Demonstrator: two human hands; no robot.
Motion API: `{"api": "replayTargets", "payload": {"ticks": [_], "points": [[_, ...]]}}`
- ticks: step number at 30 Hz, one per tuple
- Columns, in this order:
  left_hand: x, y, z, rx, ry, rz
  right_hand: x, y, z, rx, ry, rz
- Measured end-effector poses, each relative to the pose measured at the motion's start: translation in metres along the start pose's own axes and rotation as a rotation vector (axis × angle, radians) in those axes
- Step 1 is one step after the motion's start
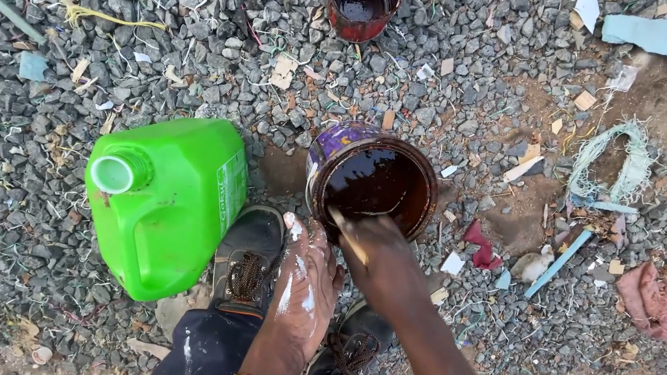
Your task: Stirring dark paint or stain in a bucket using a wooden stick and handling a green plastic jug on a gravel surface.
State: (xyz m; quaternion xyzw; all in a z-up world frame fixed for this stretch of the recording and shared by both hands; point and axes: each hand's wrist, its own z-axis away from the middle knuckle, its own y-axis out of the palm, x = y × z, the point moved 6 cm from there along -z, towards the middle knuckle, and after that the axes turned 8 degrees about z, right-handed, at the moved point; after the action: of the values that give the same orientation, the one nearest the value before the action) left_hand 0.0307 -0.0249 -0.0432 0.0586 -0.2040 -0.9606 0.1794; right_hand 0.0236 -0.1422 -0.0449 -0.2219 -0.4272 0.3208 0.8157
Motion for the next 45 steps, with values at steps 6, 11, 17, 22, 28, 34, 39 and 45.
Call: {"api": "replayTargets", "payload": {"ticks": [6,11,17,22,28,34,39,45], "points": [[0.003,-0.011,-0.004,-0.066,-0.007,0.024,-0.012,-0.031,-0.009,-0.343,0.262,0.145],[0.041,-0.076,-0.014,0.257,0.285,0.036,-0.028,0.003,0.019,-0.247,0.499,-0.724],[-0.033,0.010,0.092,-0.366,0.245,-0.853,0.013,-0.022,0.068,-0.307,1.103,-0.585],[-0.092,0.010,0.136,-0.635,0.405,-0.965,0.109,0.009,0.063,-0.154,0.804,-0.703],[-0.185,-0.025,0.142,-0.860,1.006,-1.006,0.196,0.019,-0.004,-0.031,0.501,-0.775],[-0.231,-0.064,0.103,-0.793,0.738,-0.907,0.214,0.061,-0.043,0.134,0.597,-0.691],[-0.237,-0.069,0.089,-0.785,0.562,-0.987,0.227,0.073,-0.039,0.042,0.790,-1.020],[-0.230,-0.029,0.112,-0.881,0.436,-0.953,0.225,0.042,-0.015,-0.145,0.441,-0.499]]}}
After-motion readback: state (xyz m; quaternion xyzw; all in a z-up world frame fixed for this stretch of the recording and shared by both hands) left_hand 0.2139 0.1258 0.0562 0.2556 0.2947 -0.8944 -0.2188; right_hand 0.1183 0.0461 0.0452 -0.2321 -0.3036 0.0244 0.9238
